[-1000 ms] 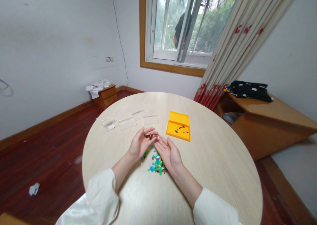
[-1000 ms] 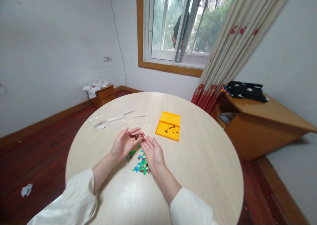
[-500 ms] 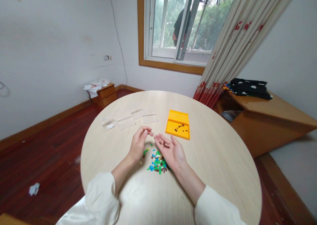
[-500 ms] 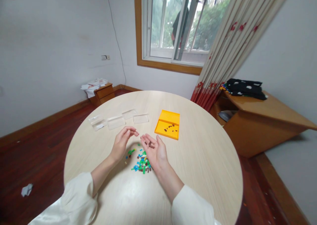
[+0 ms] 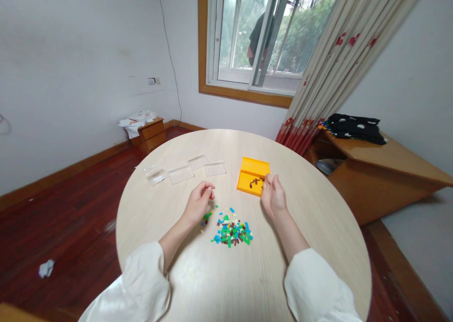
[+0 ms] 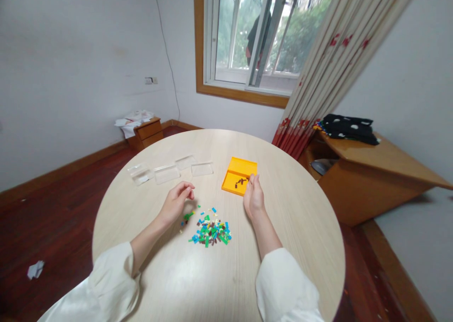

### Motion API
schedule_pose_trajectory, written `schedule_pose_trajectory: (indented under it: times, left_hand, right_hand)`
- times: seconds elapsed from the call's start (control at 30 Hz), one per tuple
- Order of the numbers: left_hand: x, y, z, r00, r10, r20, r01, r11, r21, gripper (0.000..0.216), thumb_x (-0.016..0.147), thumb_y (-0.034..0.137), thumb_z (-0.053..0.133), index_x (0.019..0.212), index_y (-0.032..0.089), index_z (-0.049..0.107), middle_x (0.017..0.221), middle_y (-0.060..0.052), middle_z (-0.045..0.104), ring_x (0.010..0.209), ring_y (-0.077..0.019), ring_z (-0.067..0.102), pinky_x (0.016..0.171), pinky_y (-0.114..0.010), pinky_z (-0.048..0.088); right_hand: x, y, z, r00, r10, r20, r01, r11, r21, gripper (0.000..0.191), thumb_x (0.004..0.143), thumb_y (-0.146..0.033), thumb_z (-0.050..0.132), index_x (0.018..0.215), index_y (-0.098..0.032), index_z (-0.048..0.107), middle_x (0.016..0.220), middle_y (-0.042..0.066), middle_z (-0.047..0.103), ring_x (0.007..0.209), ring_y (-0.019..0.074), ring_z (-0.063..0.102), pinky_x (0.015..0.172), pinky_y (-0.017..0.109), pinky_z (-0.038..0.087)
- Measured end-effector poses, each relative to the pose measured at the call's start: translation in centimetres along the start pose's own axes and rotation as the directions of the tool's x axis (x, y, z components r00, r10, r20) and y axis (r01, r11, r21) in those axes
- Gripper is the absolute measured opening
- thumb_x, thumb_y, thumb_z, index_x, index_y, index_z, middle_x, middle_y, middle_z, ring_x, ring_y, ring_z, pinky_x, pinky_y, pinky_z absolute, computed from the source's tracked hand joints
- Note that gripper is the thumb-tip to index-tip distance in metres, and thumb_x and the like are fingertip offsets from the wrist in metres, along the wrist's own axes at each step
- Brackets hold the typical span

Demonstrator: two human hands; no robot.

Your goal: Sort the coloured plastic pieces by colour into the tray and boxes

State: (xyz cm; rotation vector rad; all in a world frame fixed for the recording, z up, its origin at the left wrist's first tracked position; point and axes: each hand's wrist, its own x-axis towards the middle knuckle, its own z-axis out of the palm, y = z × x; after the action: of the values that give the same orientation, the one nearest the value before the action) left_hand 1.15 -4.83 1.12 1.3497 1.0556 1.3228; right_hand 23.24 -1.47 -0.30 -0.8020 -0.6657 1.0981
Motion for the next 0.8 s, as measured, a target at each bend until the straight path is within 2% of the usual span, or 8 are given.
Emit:
schedule_pose_trajectory:
  times: [0.13,0.23,0.3,0.37,0.5,0.6,0.7,0.8]
  left_hand:
    - [0.2,-0.2,-0.4,1.0,-0.005,-0.021,0.006,1.0,0.018,0.014,0.073,0.032,0.05,0.074,0.019,0.055,0.056,0.004,0.051,0.057,-0.0121,0.05,0.06,-0.025,0.038]
    - [0.5,-0.7,-0.9,0.999,-0.01,-0.051,0.014,0.998,0.068,0.014,0.072,0.032,0.05,0.073,0.019,0.055,0.051,0.006,0.046,0.051,-0.0113,0.045,0.054,-0.024,0.034]
    - [0.8,-1.0,-1.4,0.999,-0.02,-0.047,0.026,0.992,0.127,0.012,0.071,0.03,0.051,0.07,0.018,0.055,0.049,0.006,0.043,0.049,-0.0105,0.041,0.051,-0.023,0.031]
    - [0.9,-1.3,-1.8,0.998,-0.056,0.005,0.054,0.98,0.192,0.011,0.068,0.028,0.053,0.065,0.017,0.054,0.049,0.006,0.042,0.048,-0.0097,0.039,0.049,-0.022,0.029]
    - [0.8,-1.4,-2.6,0.975,-0.129,0.18,0.062,0.94,0.336,0.009,0.064,0.023,0.055,0.063,0.015,0.056,0.048,0.006,0.043,0.047,-0.0087,0.038,0.049,-0.022,0.028]
    - [0.6,-1.0,-3.3,0.897,-0.202,0.394,0.013,0.902,0.432,0.009,0.064,0.023,0.059,0.064,0.014,0.06,0.051,0.004,0.047,0.048,-0.0089,0.04,0.049,-0.021,0.028]
    - [0.6,-0.5,-4.3,0.766,-0.239,0.596,-0.101,0.872,0.48,0.012,0.063,0.025,0.064,0.067,0.013,0.065,0.06,0.002,0.052,0.054,-0.0097,0.043,0.052,-0.022,0.032]
    - [0.8,-0.3,-4.9,0.667,-0.242,0.705,-0.217,0.842,0.494,0.014,0.062,0.025,0.068,0.07,0.014,0.069,0.067,0.0,0.054,0.057,-0.0099,0.042,0.054,-0.022,0.033]
  right_hand:
    - [-0.1,-0.2,-0.6,0.986,-0.073,-0.149,0.059,0.993,-0.099,0.031,0.079,-0.053,0.053,0.08,-0.022,0.057,0.097,0.003,0.065,0.104,0.0157,0.056,0.095,0.032,0.04]
    - [-1.3,-0.8,-0.8,0.972,-0.163,-0.169,0.09,0.924,-0.372,0.027,0.074,-0.045,0.059,0.084,-0.021,0.063,0.096,0.005,0.066,0.1,0.0178,0.058,0.091,0.034,0.042]
    - [-2.6,-1.1,-0.5,0.989,-0.15,0.0,0.122,0.803,-0.583,0.023,0.073,-0.042,0.06,0.076,-0.02,0.065,0.088,0.006,0.068,0.091,0.0195,0.059,0.086,0.035,0.044]
    - [-4.2,-1.0,0.1,0.977,-0.043,0.21,0.185,0.666,-0.722,0.019,0.073,-0.037,0.06,0.073,-0.019,0.067,0.08,0.005,0.068,0.08,0.0195,0.059,0.079,0.035,0.045]
    - [-6.6,-0.1,1.6,0.828,0.137,0.543,0.409,0.514,-0.754,0.009,0.073,-0.025,0.061,0.072,-0.02,0.068,0.074,0.003,0.067,0.073,0.0179,0.057,0.074,0.032,0.042]
    - [-7.0,0.4,2.0,0.761,0.185,0.621,0.483,0.476,-0.734,0.009,0.073,-0.019,0.06,0.07,-0.02,0.068,0.072,0.003,0.066,0.073,0.017,0.056,0.074,0.031,0.041]
    - [-6.6,0.0,1.6,0.776,0.226,0.589,0.466,0.424,-0.777,0.01,0.073,-0.019,0.058,0.07,-0.018,0.068,0.072,0.003,0.065,0.07,0.0163,0.055,0.069,0.029,0.041]
    - [-6.0,-0.9,0.8,0.789,0.308,0.531,0.389,0.418,-0.821,0.012,0.073,-0.02,0.057,0.073,-0.016,0.068,0.069,0.003,0.063,0.064,0.0144,0.053,0.062,0.026,0.04]
